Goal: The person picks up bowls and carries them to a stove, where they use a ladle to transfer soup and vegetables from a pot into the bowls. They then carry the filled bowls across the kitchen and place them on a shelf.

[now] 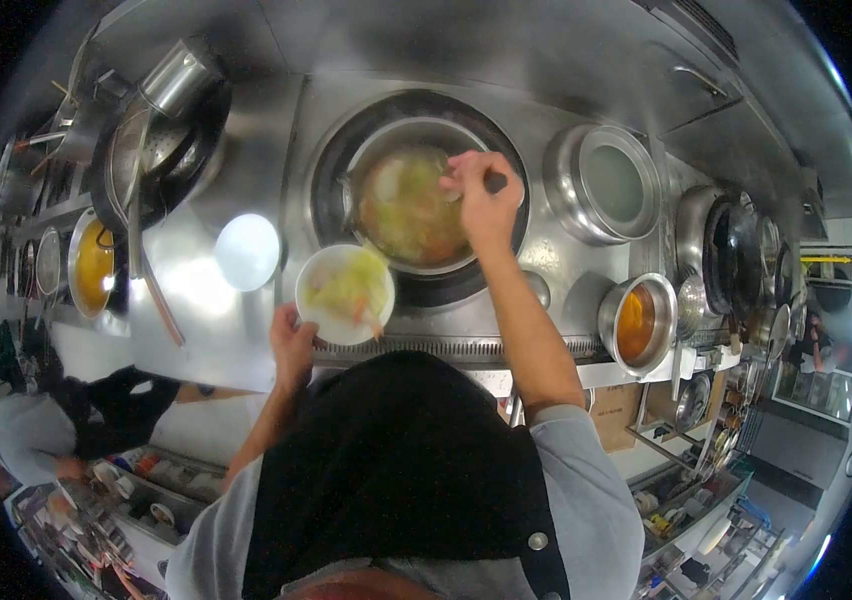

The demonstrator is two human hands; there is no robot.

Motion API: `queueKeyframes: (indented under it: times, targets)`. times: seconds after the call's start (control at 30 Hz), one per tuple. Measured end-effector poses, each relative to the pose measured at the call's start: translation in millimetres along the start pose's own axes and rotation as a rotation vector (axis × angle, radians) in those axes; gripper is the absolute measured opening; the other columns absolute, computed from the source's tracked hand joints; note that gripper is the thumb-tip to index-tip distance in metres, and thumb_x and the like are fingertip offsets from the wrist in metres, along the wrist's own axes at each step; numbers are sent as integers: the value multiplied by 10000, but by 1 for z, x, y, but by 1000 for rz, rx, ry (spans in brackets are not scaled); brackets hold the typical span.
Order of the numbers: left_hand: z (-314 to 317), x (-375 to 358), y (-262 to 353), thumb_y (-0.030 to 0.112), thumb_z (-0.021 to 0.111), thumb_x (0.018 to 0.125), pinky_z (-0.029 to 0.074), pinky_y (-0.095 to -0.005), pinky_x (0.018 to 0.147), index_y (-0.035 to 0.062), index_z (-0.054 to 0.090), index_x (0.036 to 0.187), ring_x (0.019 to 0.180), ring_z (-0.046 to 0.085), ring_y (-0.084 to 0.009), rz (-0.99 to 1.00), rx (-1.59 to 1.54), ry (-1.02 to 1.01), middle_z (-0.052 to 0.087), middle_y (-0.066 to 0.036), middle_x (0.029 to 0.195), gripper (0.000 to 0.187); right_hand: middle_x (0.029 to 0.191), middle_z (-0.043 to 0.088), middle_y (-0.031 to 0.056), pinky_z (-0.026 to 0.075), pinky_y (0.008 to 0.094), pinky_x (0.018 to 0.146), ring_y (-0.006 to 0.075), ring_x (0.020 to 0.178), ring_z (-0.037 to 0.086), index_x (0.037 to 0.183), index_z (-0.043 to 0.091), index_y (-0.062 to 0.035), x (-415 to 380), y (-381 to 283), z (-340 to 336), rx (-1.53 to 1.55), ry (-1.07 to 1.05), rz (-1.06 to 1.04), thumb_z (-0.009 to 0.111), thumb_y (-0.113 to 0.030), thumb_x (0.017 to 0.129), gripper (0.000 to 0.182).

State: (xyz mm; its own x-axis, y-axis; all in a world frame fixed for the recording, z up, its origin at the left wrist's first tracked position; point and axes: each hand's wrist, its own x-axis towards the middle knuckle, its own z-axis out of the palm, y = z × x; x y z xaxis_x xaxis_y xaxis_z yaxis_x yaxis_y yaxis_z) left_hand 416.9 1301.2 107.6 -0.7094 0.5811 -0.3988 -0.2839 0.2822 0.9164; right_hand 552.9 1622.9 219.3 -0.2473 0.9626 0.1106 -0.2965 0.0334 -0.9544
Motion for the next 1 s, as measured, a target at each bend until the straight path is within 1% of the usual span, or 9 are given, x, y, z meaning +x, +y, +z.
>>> queueKeyframes:
  times: [0.13,0.3,0.4,0.53,0.63,0.73,0.87,0.9,1.0]
  targets:
    - [-3,1,0,-63,609,863,590,-305,536,-76,525,1213,782,702,-219,-7,-36,7,637,-177,1130,360,828,659,83,535,298,719,162,818,660,799,584,16,10,-20,-24,-190,-355,-165,606,1,1026,228]
    - [-3,4,-5,-63,610,863,587,-306,535,-77,524,1209,775,698,-223,-11,-63,16,633,-182,1133,357,670,539,91,467,372,606,282,670,589,660,535,-54,-10,-21,-27,-602,-934,-570,815,-7,787,311]
    - [-2,3,-3,-63,610,862,588,-308,538,-76,523,1209,772,698,-222,-11,-27,6,633,-183,1129,358,654,515,89,463,391,590,314,679,573,653,541,-79,-19,5,-21,-617,-1091,-683,833,-57,780,320]
    - [1,-4,4,-62,613,862,593,-311,542,-78,525,1211,767,705,-221,-7,37,17,637,-184,1128,360,664,545,83,470,377,602,297,693,581,681,584,-68,-5,29,-22,-676,-1074,-624,827,-96,819,281]
    - [2,-9,2,-57,615,862,598,-311,546,-81,529,1210,763,711,-218,-6,21,27,644,-189,1136,359,673,559,80,468,345,625,258,667,566,712,621,-42,18,34,-17,-509,-803,-488,793,-90,870,239]
    - [2,-14,3,-50,616,862,601,-310,548,-83,533,1208,763,714,-215,-19,44,19,650,-195,1145,357,713,614,74,421,320,597,198,664,579,738,600,0,50,13,-18,-518,-705,-273,761,-18,888,220]
    - [1,-13,3,-37,616,866,602,-311,550,-85,535,1211,763,716,-211,-51,73,0,652,-198,1156,357,696,594,79,408,309,589,191,649,559,707,565,-3,54,3,-20,-543,-883,-471,731,-36,920,272]
    - [2,-14,3,-34,615,868,602,-309,553,-84,536,1211,768,716,-211,-50,72,0,651,-196,1155,356,680,563,93,434,353,615,230,622,533,737,622,3,48,0,-18,-593,-900,-377,751,-83,913,234]
    - [6,-14,8,-29,609,868,592,-310,573,-79,540,1223,785,707,-214,-43,60,-1,653,-193,1156,365,697,577,96,450,338,637,196,643,551,736,612,-8,58,18,-8,-571,-891,-413,752,-94,912,241]
